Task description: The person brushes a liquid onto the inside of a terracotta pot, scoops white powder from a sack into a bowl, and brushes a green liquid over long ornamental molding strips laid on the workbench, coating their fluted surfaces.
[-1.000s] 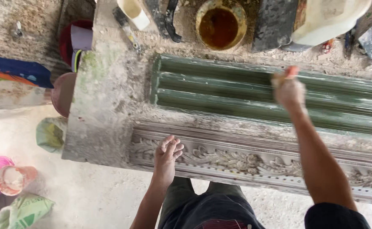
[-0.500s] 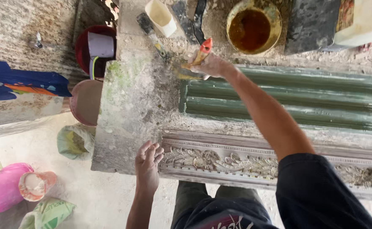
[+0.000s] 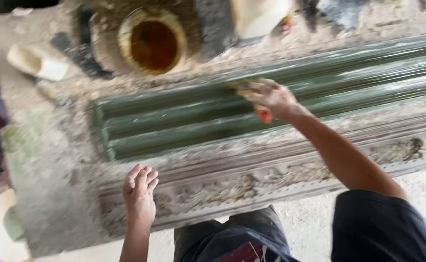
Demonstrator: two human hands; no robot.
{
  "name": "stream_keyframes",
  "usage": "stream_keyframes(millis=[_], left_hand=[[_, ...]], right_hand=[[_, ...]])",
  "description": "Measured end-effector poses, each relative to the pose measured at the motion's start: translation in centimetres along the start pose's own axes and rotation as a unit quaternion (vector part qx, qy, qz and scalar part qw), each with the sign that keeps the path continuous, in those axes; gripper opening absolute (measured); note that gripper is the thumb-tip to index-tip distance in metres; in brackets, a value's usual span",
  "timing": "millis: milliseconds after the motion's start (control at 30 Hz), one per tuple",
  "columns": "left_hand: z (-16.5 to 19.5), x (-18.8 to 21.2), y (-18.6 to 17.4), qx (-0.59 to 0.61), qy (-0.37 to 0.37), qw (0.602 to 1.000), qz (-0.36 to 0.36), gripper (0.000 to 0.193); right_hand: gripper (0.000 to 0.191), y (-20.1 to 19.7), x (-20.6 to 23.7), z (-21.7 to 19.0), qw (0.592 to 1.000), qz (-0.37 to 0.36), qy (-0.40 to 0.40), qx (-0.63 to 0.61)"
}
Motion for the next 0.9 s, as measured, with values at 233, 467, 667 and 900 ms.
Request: stream_keyframes(millis=[233,467,667,900], left_hand=[[-9.0,1.8,12.6,-0.027,-0.050,0.998,0.006,0.031],[-10.8,3.5,17.9,-0.065,-0.057,0.996,-0.032,0.037],[-6.6,0.1,14.3,-0.034,-0.037,0.999,0.016,0.040],[-3.5,-2.4,5.7,0.011,0.010,0.999,0.029,0.034]], right_hand=[[0.054,-6.5,21.4,26.8,0.959,-0.104,0.257,0.060],[0.027,-10.2,25.9,39.1,0.709,0.157,0.687,-0.027],[0.034,-1.3,13.9,21.6,0.405,0.373,0.772,-0.317],[0.029,3.6,-7.2,-11.9,0.366,0.482,0.538,-0.586]])
Point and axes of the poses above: each hand's wrist, its own x-axis away from the middle knuckle, its own y-axis out of the palm, z = x × y, the point moved 2 cm from there along -x, towards the middle knuckle, and after that the axes turned 7 degrees about y, right-handed, at the moved point
